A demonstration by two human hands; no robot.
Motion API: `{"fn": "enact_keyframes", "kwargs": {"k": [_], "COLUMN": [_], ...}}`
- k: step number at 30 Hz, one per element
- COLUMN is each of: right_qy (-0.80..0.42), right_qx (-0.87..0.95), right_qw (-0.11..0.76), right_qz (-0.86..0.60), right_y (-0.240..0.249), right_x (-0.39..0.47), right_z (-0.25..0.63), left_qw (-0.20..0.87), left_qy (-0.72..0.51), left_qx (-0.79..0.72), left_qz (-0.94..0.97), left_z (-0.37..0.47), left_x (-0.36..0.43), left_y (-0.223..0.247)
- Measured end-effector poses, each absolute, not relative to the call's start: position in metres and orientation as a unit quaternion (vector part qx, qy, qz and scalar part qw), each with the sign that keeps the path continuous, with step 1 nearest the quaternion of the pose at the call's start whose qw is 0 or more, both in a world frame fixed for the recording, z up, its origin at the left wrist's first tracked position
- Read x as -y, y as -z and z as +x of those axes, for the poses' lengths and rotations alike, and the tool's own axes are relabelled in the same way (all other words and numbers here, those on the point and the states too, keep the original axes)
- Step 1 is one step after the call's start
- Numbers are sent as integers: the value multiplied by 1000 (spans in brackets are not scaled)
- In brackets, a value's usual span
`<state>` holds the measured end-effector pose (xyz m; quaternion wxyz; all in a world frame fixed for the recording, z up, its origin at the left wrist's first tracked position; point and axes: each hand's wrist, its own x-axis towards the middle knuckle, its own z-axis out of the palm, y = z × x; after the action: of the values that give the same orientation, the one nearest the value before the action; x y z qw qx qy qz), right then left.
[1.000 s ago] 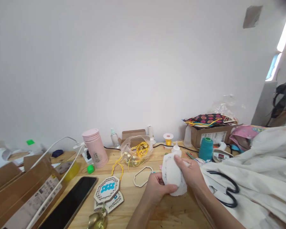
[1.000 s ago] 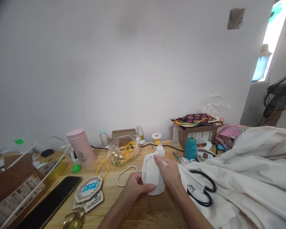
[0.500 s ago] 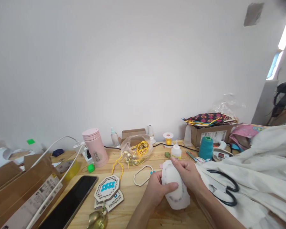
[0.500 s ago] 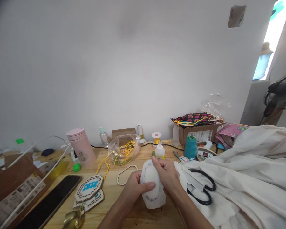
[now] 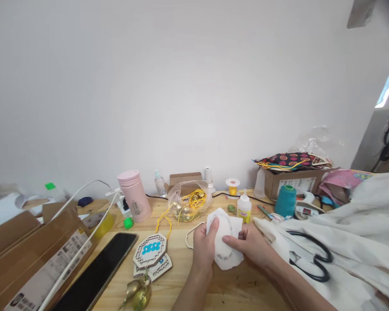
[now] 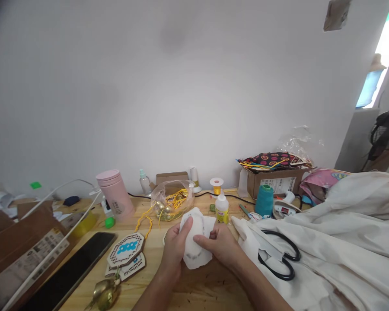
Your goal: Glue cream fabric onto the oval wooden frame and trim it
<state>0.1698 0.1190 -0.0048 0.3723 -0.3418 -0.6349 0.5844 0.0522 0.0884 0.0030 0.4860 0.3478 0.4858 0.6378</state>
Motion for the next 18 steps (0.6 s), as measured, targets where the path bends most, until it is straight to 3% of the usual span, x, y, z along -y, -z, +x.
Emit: {"fn": "enact_keyframes", "kwargs": {"k": [6, 15, 18], "right_qy": [-512, -484, -353], "right_qx": [700, 692, 704], "right_qw": [345, 403, 443], "right_qz": [-359, -352, -428], "right_y": [10, -7, -9], "right_x": [-117, -114, -116], "right_z": [169, 169, 172], "left_qw": [480, 487, 462], "left_qy": [-666, -684, -702], "left_qx": [-474, -441, -441], "left_qz": [318, 317, 314], "left_z": [49, 46, 47], "left_x": [-94, -95, -94], "left_y": [1, 1, -1]}}
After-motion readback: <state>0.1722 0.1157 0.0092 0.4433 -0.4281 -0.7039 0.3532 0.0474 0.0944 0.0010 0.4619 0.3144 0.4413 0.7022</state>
